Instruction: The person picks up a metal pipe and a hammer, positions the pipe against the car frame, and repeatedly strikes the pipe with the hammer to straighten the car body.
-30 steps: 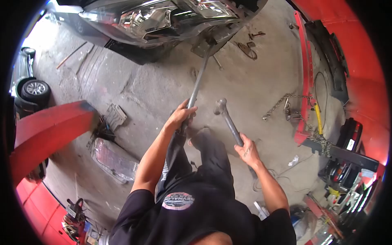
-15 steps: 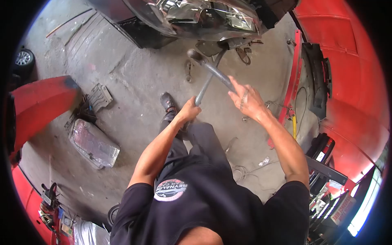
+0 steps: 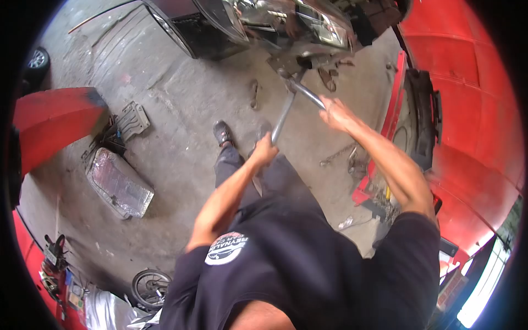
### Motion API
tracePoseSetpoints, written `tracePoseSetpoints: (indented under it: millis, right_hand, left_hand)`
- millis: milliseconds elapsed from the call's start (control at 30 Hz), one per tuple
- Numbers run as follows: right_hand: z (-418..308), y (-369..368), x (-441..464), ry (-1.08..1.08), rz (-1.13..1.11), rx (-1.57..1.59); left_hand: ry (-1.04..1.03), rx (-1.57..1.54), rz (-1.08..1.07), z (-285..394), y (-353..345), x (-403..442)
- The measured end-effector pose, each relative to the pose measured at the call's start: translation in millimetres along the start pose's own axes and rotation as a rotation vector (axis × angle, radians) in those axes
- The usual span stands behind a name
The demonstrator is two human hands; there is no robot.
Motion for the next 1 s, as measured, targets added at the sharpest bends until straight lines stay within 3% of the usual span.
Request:
tracePoseSetpoints:
  millis: [33,67,100,133,233,300,400,567,600,733,833,933,1000]
  right_hand:
    - [14.0,8.7,11.7,0.173,0.117,0.005]
    - [2.9,13.5,0.9,0.261,0.174,0.034]
    - [-8.8,16.5,-12.1,0.207,0.116,0.097]
    - [-33.2,16.1,-31.9,0.138,0.040,0.169]
    - [-79.7,32.9,-13.2,0.112,-0.035,0.252]
    - [-84.1,22.1,-25.9,0.126,-0.084,0.258]
    - [-79.2,8.4,-23.2,0.252,-0.054,0.227]
    - [-65.7,3.0,-31.7,0.165,-0.048,0.252]
    - [-65.1,4.7,-32.2,0.133,-0.049,0.260]
    - [-60.8,9.1,-36.4,0.073,-0.030,0.280]
    - [-62.8,13.4,-37.4,0.040,-0.041,0.276]
    - [-57.7,10.9,-34.9,0.032,-0.038,0.231]
    - [-56.6,11.7,-33.0,-0.006,-0.053,0.188]
  left_hand:
    - [-0.216,0.059,0.218,-9.4,-10.7,23.5]
    - [-0.175,0.140,0.202,-8.7,5.9,40.3]
    - [-0.092,0.200,0.133,-10.6,6.3,15.6]
    - [0.218,0.004,-0.160,0.5,22.5,6.2]
    - [0.041,0.043,0.112,-13.9,37.2,15.3]
    - [0.327,-0.037,-0.049,18.8,67.5,-3.8]
    - [0.256,-0.016,-0.023,7.6,74.9,-2.5]
    - [0.311,0.019,-0.193,27.3,82.2,-16.6]
    - [0.084,0.083,-0.053,-8.5,56.7,0.3]
    - [0.189,0.102,-0.128,19.3,52.5,-1.0]
    - [0.048,0.195,0.033,19.3,49.2,6.4]
    - [0.078,0.284,0.050,30.3,69.1,6.9]
    - [-0.022,0.239,0.032,21.2,74.4,17.7]
Point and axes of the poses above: each hand's wrist, its own x-axis towards the middle knuckle, its own y-axis out of the back of the hand, z = x × y, the point moved 4 cm from there along x, towards the middle knuckle, and after that the axes turned 12 degrees about x, right-handed, at the moved point
